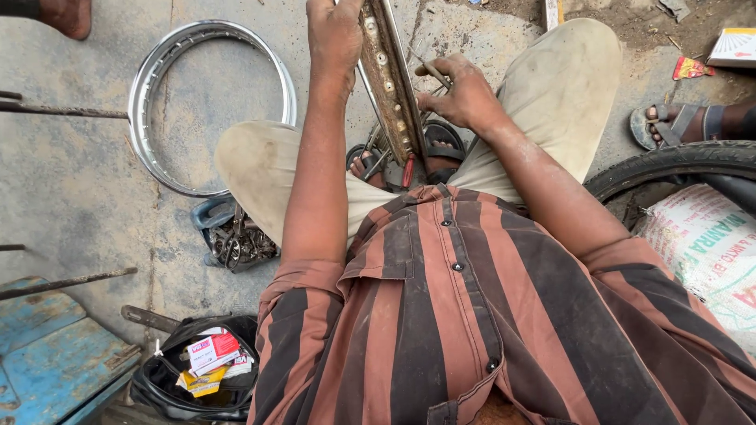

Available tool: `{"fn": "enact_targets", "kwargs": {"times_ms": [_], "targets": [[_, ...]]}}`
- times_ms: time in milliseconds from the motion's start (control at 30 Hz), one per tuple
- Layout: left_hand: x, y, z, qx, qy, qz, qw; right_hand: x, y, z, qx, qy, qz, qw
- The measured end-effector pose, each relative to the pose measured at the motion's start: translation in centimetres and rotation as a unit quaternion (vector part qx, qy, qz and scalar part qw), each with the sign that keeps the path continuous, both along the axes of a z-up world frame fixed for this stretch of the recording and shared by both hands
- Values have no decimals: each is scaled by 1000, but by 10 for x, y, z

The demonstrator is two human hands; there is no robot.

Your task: The person sits on the ground and uses a wrench to tighten or adjust spokes on a bicycle or motorcycle wheel rim. They rotate the rim and continue working on different sections while tools and spare parts lie nearby.

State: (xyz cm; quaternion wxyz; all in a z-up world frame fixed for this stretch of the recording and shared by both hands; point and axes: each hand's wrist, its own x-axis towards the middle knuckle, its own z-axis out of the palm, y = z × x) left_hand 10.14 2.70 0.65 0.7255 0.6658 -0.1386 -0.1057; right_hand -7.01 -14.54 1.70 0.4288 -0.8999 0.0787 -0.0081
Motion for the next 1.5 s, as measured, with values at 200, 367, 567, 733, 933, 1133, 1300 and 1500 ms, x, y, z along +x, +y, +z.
{"fn": "enact_targets", "kwargs": {"times_ms": [200,367,567,733,933,1133,1300,1500], "targets": [[-2,-3,20,25,27,17,999,38,19,-17,-46,130,-3,990],[-9,-2,52,-20,5,-6,1000,80,17,-50,-28,231,77,970],[-6,-8,67,-31,40,-14,999,85,20,-81,-120,157,131,972],[-7,-3,71,-27,76,-19,997,60,33,-50,-66,195,78,976],[-10,8,79,-26,125,-6,992,62,7,6,42,225,-74,971],[-14,35,103,-70,160,32,984,58,-51,33,3,27,-218,976],[-21,47,113,-117,232,42,965,46,-110,42,-74,-111,-265,955],[-14,29,103,-86,139,1,987,10,-179,48,-243,-154,-279,916]]}}
